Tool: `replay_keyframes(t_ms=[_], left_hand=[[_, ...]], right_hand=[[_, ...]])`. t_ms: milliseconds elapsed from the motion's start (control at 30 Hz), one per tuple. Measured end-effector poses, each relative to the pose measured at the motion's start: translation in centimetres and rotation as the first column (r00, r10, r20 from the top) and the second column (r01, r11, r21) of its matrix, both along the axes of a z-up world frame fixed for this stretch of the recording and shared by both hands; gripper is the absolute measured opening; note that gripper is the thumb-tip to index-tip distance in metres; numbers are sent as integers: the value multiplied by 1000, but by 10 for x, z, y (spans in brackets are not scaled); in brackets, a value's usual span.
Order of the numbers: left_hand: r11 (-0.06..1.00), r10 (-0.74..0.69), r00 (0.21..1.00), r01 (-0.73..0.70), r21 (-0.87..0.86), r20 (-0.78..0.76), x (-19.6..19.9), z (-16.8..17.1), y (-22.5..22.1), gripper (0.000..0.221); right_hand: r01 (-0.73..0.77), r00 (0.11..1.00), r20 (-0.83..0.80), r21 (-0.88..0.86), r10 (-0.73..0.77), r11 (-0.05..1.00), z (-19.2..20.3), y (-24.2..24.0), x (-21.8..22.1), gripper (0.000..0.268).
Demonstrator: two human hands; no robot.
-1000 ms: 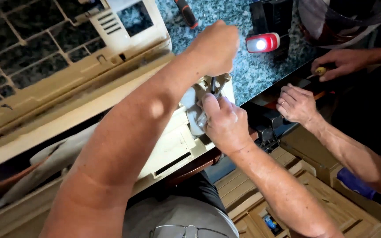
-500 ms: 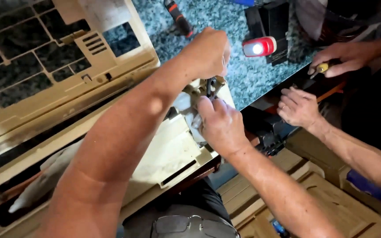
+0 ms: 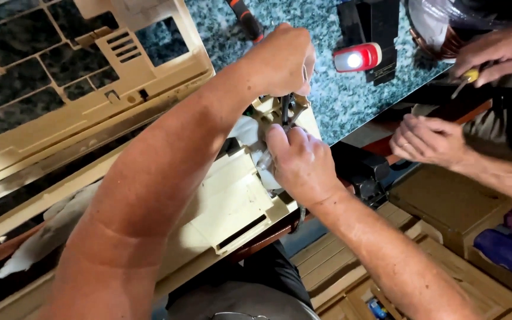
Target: Removing internal components and disconnecting wires from an indoor air conditioning unit during disassembly.
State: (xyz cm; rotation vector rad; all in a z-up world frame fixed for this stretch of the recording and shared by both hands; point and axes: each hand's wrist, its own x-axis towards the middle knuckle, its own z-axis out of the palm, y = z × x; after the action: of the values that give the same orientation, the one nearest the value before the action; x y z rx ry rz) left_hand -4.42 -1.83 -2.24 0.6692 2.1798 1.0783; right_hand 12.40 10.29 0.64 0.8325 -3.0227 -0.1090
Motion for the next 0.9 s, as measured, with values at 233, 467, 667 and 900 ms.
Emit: replay_keyframes(t_ms=[233, 467, 667, 900], left_hand=[[994, -79, 987, 68, -85, -141, 5, -5, 8, 17], [968, -236, 802, 146, -203, -549, 24, -15, 25, 33], [969, -237, 768, 140, -206, -595, 22, -23, 25, 25], [974, -211, 785, 116, -196, -583, 21, -28, 23, 29]], right_hand=[[-29, 1000, -12, -1, 29, 1000, -5, 4, -1, 23], [-37, 999, -6, -37, 36, 999, -7, 5, -2, 16], [-56, 998, -41, -42, 55, 998, -7, 5, -3, 19], [-48, 999, -9, -37, 48, 998, -11, 7, -1, 28]])
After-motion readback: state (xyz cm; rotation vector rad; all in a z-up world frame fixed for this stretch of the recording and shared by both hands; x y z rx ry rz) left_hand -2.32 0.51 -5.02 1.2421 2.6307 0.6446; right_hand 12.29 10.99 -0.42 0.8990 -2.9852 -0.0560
